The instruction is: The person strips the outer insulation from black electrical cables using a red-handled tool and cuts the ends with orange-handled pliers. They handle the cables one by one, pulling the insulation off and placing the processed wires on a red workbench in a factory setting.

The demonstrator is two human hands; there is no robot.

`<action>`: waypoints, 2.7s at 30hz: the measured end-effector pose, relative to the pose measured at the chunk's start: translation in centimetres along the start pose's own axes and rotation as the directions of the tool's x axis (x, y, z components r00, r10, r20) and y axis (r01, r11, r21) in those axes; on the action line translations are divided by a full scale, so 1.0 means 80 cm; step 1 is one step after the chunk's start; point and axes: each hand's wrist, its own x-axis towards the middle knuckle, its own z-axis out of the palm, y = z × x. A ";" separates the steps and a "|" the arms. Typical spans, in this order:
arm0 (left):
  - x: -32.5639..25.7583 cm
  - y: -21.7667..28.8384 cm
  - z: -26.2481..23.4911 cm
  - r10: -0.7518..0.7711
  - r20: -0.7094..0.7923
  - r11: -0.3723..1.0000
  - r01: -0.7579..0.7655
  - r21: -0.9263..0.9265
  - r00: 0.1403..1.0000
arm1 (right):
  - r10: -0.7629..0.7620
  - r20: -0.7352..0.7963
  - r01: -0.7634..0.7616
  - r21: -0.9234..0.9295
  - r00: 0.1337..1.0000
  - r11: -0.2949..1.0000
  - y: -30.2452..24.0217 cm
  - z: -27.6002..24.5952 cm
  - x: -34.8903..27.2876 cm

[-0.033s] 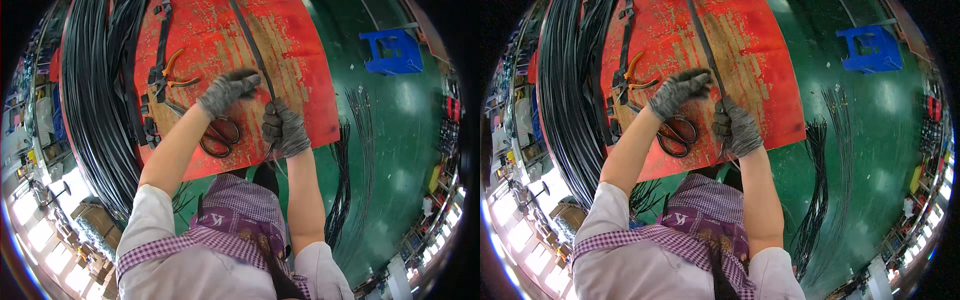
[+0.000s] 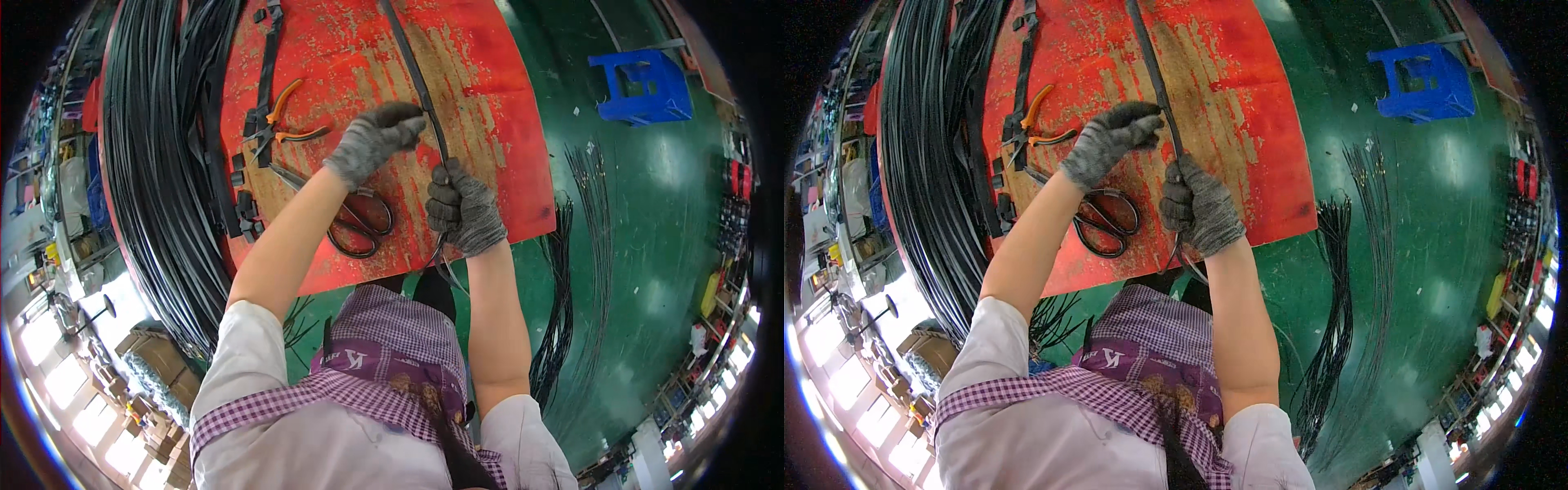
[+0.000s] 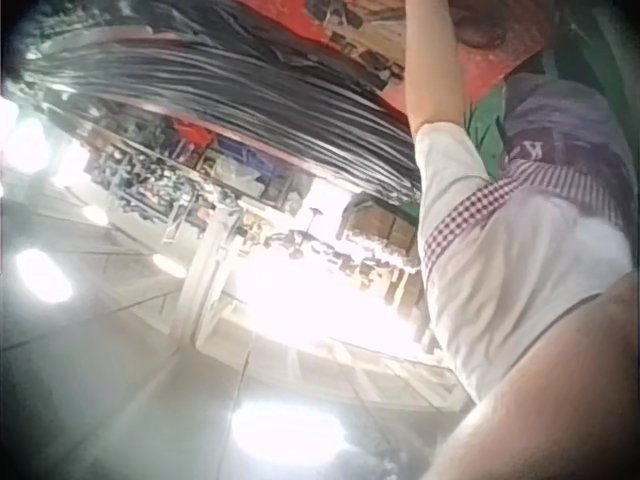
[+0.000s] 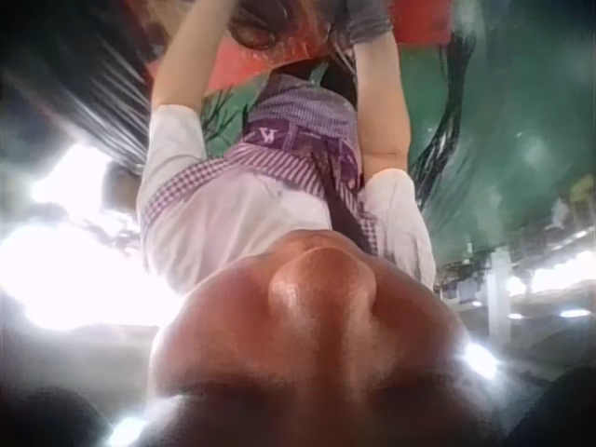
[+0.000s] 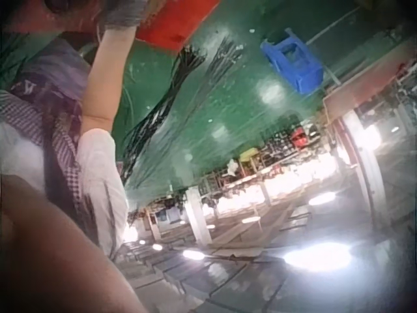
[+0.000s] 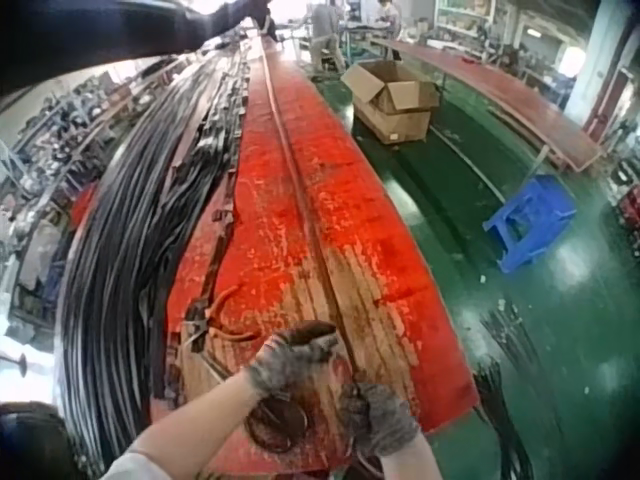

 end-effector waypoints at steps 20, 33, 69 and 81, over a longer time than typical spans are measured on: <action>0.011 0.051 -0.018 0.324 -0.307 0.786 -0.074 0.613 0.895 | 0.009 0.083 0.000 -0.113 0.997 0.994 -0.010 0.046 0.003; 0.000 0.042 -0.013 0.259 -0.004 0.813 -0.215 0.540 0.966 | -0.553 0.318 0.409 -0.911 0.770 0.045 -0.006 -0.007 0.050; 0.061 -0.030 0.029 -0.399 -0.386 0.373 -0.237 -0.897 0.831 | -0.169 0.581 0.210 -0.527 0.796 -0.823 0.072 0.178 0.123; 0.066 -0.035 0.008 -0.255 -0.289 0.394 -0.174 -0.903 0.923 | -0.033 0.821 0.528 -0.396 0.570 -0.751 0.046 0.136 0.074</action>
